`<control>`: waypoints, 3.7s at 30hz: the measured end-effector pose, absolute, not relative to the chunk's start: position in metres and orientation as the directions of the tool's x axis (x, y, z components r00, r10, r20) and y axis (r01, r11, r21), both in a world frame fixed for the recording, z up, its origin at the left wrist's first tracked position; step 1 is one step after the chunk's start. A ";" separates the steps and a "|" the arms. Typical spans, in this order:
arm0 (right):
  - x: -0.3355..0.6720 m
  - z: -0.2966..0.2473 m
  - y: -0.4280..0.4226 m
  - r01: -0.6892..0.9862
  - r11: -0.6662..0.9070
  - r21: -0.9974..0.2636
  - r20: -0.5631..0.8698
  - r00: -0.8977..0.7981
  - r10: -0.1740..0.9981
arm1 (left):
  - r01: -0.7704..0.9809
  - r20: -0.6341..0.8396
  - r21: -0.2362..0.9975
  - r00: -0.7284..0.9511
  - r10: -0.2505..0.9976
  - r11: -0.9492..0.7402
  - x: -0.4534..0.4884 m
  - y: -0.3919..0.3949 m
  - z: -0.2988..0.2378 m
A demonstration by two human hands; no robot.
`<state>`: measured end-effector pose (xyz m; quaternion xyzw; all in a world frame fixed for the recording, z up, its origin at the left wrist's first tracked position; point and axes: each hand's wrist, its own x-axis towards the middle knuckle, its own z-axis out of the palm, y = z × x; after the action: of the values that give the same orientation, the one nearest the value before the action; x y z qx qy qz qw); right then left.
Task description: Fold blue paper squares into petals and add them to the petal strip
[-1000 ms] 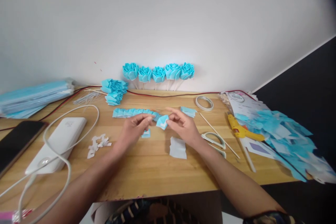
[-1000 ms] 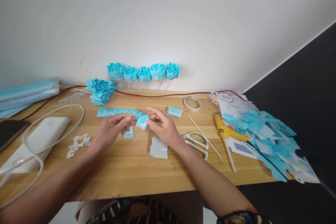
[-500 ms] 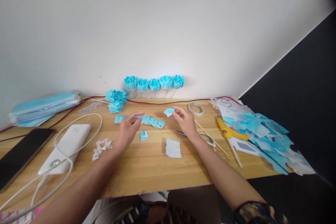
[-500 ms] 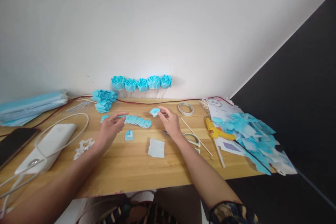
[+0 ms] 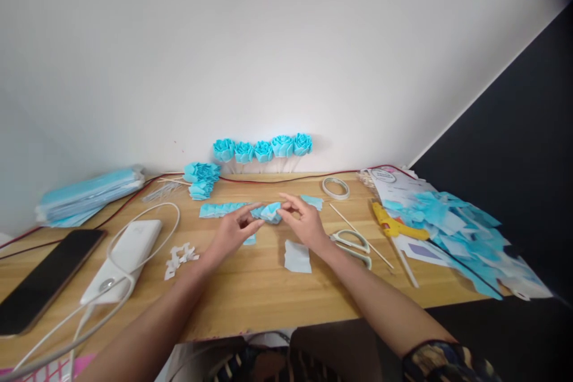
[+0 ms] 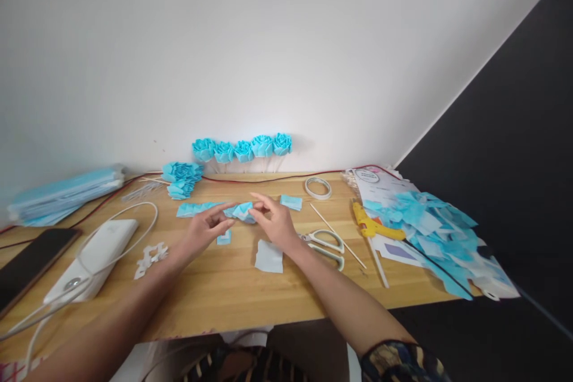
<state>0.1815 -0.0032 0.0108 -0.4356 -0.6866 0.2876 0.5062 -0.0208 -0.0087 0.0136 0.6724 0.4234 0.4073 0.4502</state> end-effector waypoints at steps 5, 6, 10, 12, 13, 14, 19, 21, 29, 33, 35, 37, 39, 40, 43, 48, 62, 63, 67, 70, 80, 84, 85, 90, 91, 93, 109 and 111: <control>0.176 0.007 -0.010 0.279 0.485 -0.829 0.437 -0.217 0.873 | 0.294 0.152 0.918 0.360 0.920 -0.267 -0.019 -0.013 0.012; 0.176 0.008 -0.011 0.281 0.485 -0.828 0.432 -0.231 0.872 | 0.299 0.155 0.915 0.359 0.920 -0.270 -0.019 -0.013 0.011; 0.178 0.009 -0.011 0.251 0.453 -0.856 0.396 -0.246 0.885 | 0.296 0.156 0.916 0.358 0.921 -0.271 -0.018 -0.012 0.009; 0.177 0.009 -0.010 0.218 0.419 -0.882 0.371 -0.229 0.900 | 0.278 0.136 0.929 0.355 0.925 -0.243 -0.017 -0.011 0.008; 0.177 0.009 -0.009 0.198 0.399 -0.895 0.356 -0.222 0.908 | 0.265 0.120 0.938 0.350 0.929 -0.221 -0.017 -0.011 0.008; 0.177 0.009 -0.007 0.178 0.381 -0.907 0.341 -0.221 0.914 | 0.254 0.102 0.947 0.344 0.933 -0.197 -0.017 -0.010 0.008; 0.177 0.011 0.001 0.137 0.329 -0.934 0.282 -0.280 0.918 | 0.203 0.078 0.969 0.300 0.951 -0.143 -0.017 -0.010 0.010; 0.177 0.016 0.002 0.133 0.308 -0.942 0.257 -0.306 0.917 | 0.179 0.089 0.973 0.288 0.954 -0.145 -0.017 -0.010 0.011; 0.154 0.035 -0.003 0.252 0.216 -0.944 0.131 -0.315 0.940 | 0.137 0.140 0.973 0.298 0.944 -0.188 -0.017 -0.013 0.014; 0.150 0.033 0.003 0.186 0.161 -0.969 0.101 -0.296 0.950 | 0.118 0.142 0.976 0.296 0.945 -0.183 -0.020 -0.011 0.014; 0.154 0.033 0.006 0.138 0.134 -0.981 0.089 -0.292 0.952 | 0.114 0.139 0.978 0.289 0.947 -0.178 -0.021 -0.010 0.012; 0.158 0.032 0.006 0.100 0.122 -0.987 0.089 -0.287 0.954 | 0.108 0.140 0.978 0.282 0.949 -0.176 -0.022 -0.009 0.011; 0.162 0.032 0.003 0.081 0.127 -0.989 0.098 -0.290 0.952 | 0.098 0.144 0.979 0.272 0.952 -0.176 -0.022 -0.009 0.010; 0.163 0.031 0.001 0.079 0.134 -0.988 0.106 -0.290 0.951 | 0.093 0.145 0.980 0.267 0.953 -0.175 -0.021 -0.009 0.010; 0.163 0.029 -0.003 0.107 0.171 -0.979 0.136 -0.271 0.953 | 0.074 0.148 0.982 0.269 0.952 -0.174 -0.021 -0.009 0.011; 0.169 0.036 -0.002 0.231 0.253 -0.940 0.215 -0.176 0.961 | 0.028 0.189 0.981 0.111 0.976 -0.193 -0.028 -0.003 0.014; 0.160 0.035 0.039 0.665 0.514 -0.541 0.383 -0.349 0.855 | -0.082 0.197 0.972 -0.215 0.956 -0.219 -0.041 0.005 0.014; 0.164 0.037 0.034 0.672 0.519 -0.528 0.371 -0.367 0.853 | -0.084 0.196 0.972 -0.223 0.955 -0.220 -0.041 0.005 0.015; 0.168 0.045 0.012 0.671 0.633 -0.387 0.311 -0.551 0.774 | -0.108 0.200 0.967 -0.235 0.951 -0.230 -0.041 0.006 0.017; 0.156 0.042 -0.001 0.629 0.733 -0.259 0.253 -0.688 0.680 | -0.126 0.192 0.966 -0.234 0.953 -0.226 -0.040 0.007 0.016; 0.131 0.028 -0.018 0.646 0.763 0.012 0.115 -0.759 0.641 | -0.111 0.171 0.974 -0.212 0.962 -0.197 -0.038 0.006 0.017; 0.141 0.029 -0.009 0.668 0.682 -0.298 0.261 -0.630 0.732 | -0.098 0.116 0.986 -0.149 0.982 -0.131 -0.035 0.004 0.016; 0.146 0.030 -0.006 0.644 0.615 -0.455 0.291 -0.545 0.786 | -0.099 0.105 0.988 -0.132 0.986 -0.119 -0.034 0.004 0.015; 0.160 0.033 0.001 0.159 0.151 -0.976 0.113 -0.227 0.967 | -0.200 0.039 0.979 -0.009 0.999 -0.040 -0.020 -0.005 0.008; 0.160 0.031 0.001 0.073 0.096 -0.993 0.078 -0.213 0.974 | -0.259 0.003 0.966 0.043 0.999 0.008 -0.017 -0.007 0.008; 0.158 0.028 0.000 -0.032 0.027 -0.999 0.033 -0.204 0.978 | -0.276 -0.019 0.959 0.157 0.987 0.062 -0.012 -0.011 0.007; 0.166 0.034 -0.004 0.345 0.360 -0.867 0.212 -0.399 0.892 | 0.182 -0.001 0.981 0.346 0.938 -0.066 -0.010 -0.018 0.010; 0.169 0.035 0.002 0.322 0.343 -0.882 0.243 -0.312 0.919 | 0.194 0.003 0.978 0.320 0.947 -0.069 -0.011 -0.018 0.014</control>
<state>0.1690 0.0016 0.0346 -0.4325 -0.7173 0.3762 0.3962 -0.0110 -0.0181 0.0141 0.6315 0.4520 0.3683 0.5111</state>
